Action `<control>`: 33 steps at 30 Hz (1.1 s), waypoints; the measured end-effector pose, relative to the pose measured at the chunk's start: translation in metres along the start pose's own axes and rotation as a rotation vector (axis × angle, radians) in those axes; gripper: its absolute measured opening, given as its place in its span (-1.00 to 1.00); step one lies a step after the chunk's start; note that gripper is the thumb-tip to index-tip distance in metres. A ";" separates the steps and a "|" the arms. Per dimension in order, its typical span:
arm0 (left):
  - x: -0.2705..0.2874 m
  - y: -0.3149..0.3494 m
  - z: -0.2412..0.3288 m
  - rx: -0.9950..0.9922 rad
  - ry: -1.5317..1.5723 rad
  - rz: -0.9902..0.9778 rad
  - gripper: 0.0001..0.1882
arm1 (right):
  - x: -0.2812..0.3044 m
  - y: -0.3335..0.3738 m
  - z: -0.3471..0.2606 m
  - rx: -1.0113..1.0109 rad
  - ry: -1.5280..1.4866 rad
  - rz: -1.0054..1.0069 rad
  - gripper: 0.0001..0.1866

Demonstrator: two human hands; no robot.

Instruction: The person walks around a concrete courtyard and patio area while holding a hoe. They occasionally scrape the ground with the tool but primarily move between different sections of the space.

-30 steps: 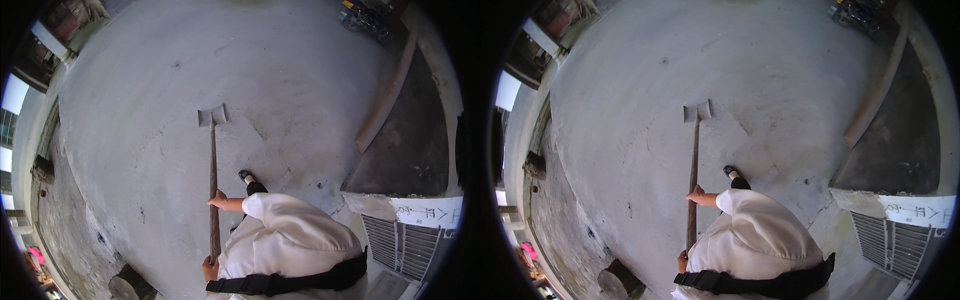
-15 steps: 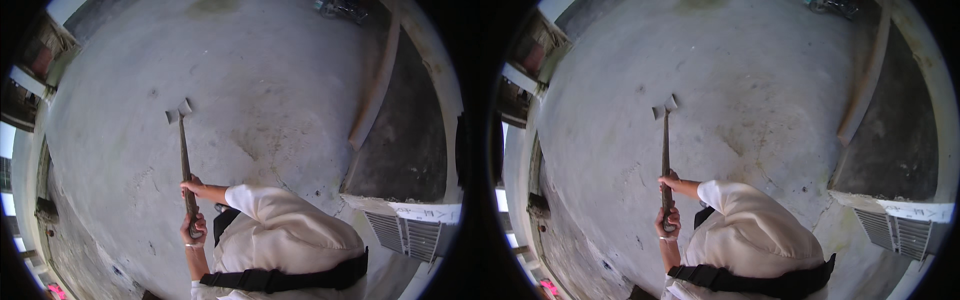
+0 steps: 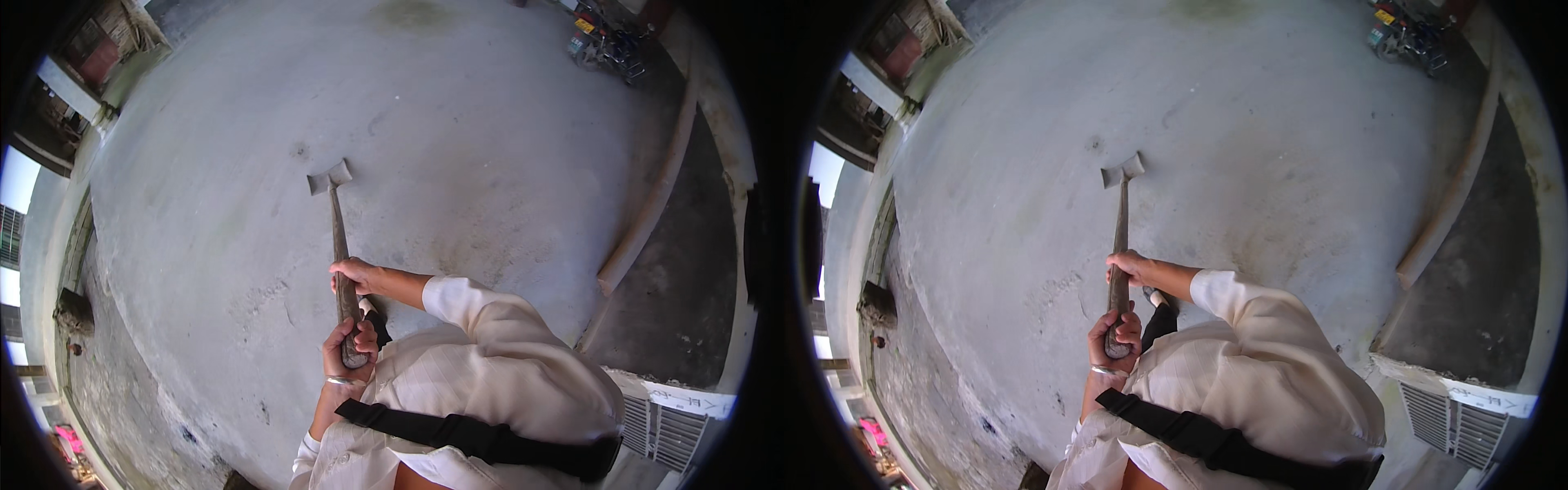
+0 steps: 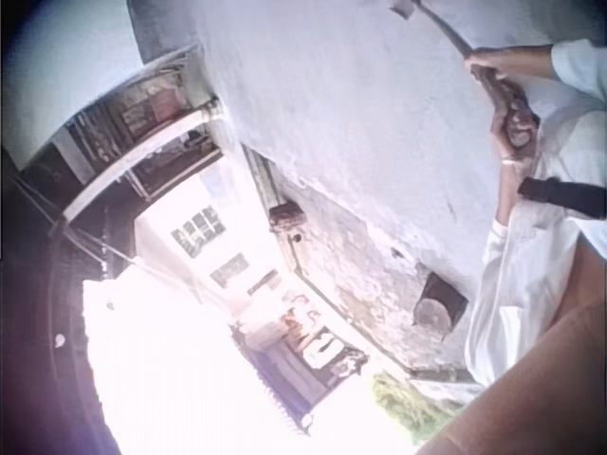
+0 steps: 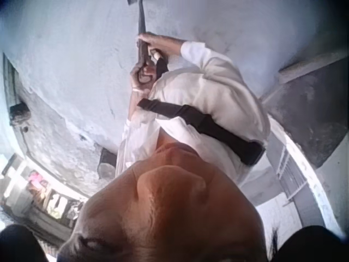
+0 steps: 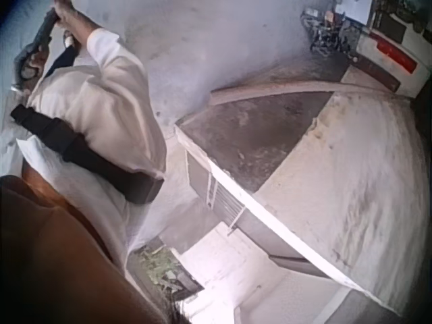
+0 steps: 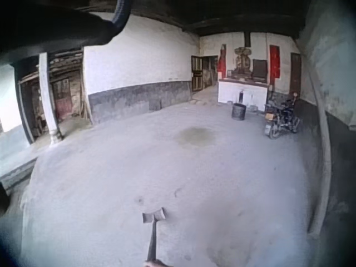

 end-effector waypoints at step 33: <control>-0.073 0.008 0.192 -0.023 -0.127 0.047 -0.56 | -0.126 -0.125 -0.052 0.011 -0.036 0.106 -0.81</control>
Point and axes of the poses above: each hand's wrist, its own y-axis away from the middle knuckle, its own x-axis out of the back of the hand, z = x × y, the point moved 10 cm from there along -y, towards the middle knuckle, and after that the axes turned 3 degrees about -x, right-handed, at the moved point
